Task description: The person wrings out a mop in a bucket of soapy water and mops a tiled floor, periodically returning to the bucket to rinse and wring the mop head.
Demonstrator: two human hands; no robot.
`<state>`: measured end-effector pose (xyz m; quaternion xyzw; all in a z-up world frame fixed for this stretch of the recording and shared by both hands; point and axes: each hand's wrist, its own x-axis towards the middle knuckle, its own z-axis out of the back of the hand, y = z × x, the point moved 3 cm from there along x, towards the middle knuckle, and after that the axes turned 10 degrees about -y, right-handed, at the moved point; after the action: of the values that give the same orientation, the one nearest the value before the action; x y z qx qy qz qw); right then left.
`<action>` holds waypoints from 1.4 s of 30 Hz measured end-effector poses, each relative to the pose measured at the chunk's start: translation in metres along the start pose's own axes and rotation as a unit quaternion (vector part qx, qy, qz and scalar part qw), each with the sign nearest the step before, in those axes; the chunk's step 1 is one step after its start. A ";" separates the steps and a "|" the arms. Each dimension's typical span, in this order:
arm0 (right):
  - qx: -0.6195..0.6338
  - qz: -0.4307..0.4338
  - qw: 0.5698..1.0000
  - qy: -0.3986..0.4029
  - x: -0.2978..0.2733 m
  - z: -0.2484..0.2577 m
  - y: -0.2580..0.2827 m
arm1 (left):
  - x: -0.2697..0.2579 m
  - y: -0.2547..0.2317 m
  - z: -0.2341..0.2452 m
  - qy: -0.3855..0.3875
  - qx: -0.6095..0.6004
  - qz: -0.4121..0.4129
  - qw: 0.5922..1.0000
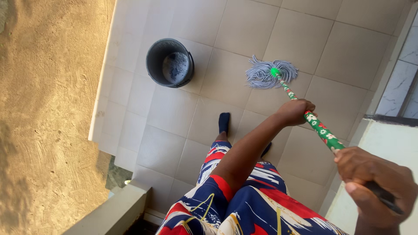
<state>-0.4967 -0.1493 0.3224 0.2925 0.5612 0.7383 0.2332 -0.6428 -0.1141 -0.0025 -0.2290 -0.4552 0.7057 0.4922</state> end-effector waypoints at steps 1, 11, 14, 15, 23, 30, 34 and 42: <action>0.000 0.001 1.000 -0.002 0.007 -0.004 -0.006 | 0.004 0.006 0.009 0.045 0.031 0.016 0.998; 0.163 0.050 0.985 0.000 0.045 -0.089 -0.043 | -0.015 0.085 0.147 0.013 0.150 0.034 0.988; 0.166 0.053 0.984 0.030 0.067 -0.140 -0.053 | -0.017 0.131 0.188 -0.023 0.176 0.081 0.981; 0.164 0.052 0.984 0.032 0.074 -0.157 -0.056 | -0.016 0.145 0.202 -0.032 0.185 0.090 0.978; 0.169 0.042 0.982 0.072 0.122 -0.191 -0.027 | -0.005 0.170 0.236 -0.016 0.228 0.091 0.969; 0.153 -0.010 0.965 0.212 0.154 -0.153 0.012 | -0.041 0.080 0.234 -0.034 0.136 0.127 0.982; 0.143 -0.008 0.965 0.220 0.146 -0.163 0.025 | -0.051 0.065 0.246 -0.015 0.165 0.147 0.975; 0.061 0.092 0.975 0.195 0.126 -0.235 0.009 | -0.025 0.161 0.268 -0.128 0.155 0.077 0.977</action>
<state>-0.7504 -0.2289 0.3054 0.2066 0.6102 0.7641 0.0319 -0.9174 -0.2649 -0.0166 -0.0917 -0.3806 0.8269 0.4038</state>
